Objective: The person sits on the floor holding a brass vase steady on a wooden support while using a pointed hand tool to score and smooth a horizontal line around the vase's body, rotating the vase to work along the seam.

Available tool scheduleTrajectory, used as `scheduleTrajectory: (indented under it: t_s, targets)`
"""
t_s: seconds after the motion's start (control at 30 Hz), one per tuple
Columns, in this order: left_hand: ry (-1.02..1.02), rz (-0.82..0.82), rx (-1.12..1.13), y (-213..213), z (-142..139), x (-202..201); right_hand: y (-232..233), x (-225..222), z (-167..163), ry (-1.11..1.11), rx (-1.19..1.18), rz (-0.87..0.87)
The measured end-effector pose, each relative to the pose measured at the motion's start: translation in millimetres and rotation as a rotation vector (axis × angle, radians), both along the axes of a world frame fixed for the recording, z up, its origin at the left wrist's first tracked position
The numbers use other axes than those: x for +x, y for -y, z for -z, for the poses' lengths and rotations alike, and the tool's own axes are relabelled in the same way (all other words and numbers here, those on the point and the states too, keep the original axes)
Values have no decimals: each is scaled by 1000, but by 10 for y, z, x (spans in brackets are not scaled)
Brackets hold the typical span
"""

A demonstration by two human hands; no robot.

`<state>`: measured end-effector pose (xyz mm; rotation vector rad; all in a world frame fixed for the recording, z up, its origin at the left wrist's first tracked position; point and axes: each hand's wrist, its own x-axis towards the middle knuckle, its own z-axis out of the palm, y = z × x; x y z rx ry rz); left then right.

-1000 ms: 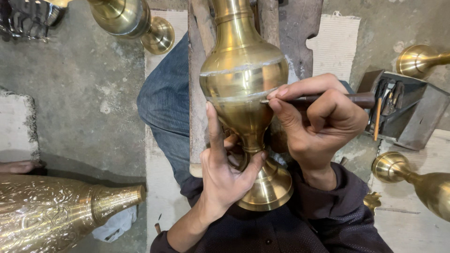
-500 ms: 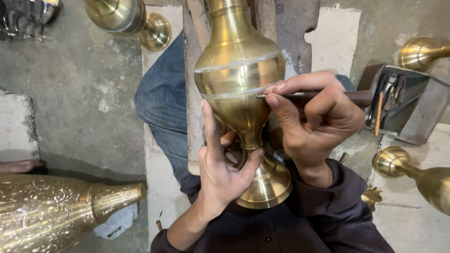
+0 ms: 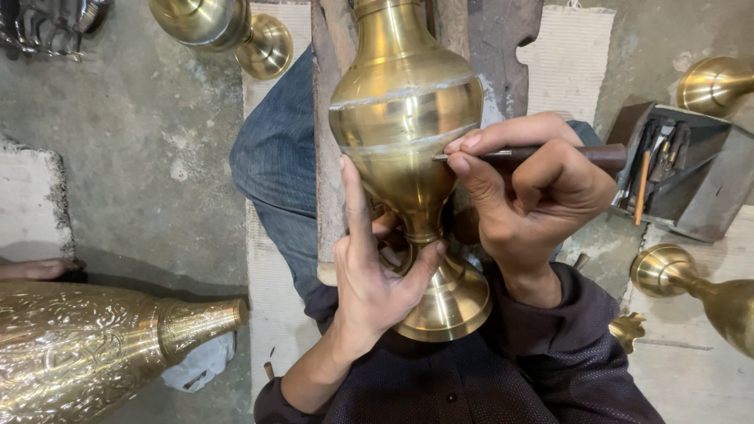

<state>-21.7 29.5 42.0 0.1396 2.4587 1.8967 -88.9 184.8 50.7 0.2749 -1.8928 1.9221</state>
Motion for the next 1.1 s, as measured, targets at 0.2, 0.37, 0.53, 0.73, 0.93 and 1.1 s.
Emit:
scheduleTrajectory:
  t_s: [0.2, 0.37, 0.53, 0.73, 0.93, 1.1]
  targets:
    - [33, -3, -18, -6, -24, -19, -45, 9, -10, -15, -1, -63]
    - [1, -3, -34, -10, -39, -12, -29, 3, 13, -13, -34, -51]
    - [21, -8, -35, -8, -29, -3, -51, 15, 66, -50, 5, -58]
    - [57, -13, -35, -13, -37, 14, -132, 33, 143, -120, 43, -122]
    - [21, -12, -40, -17, -41, 27, -108, 83, 194, -73, 8, -59]
    - [41, -11, -70, -18, -47, 8, -132, 38, 180, -146, 41, -114]
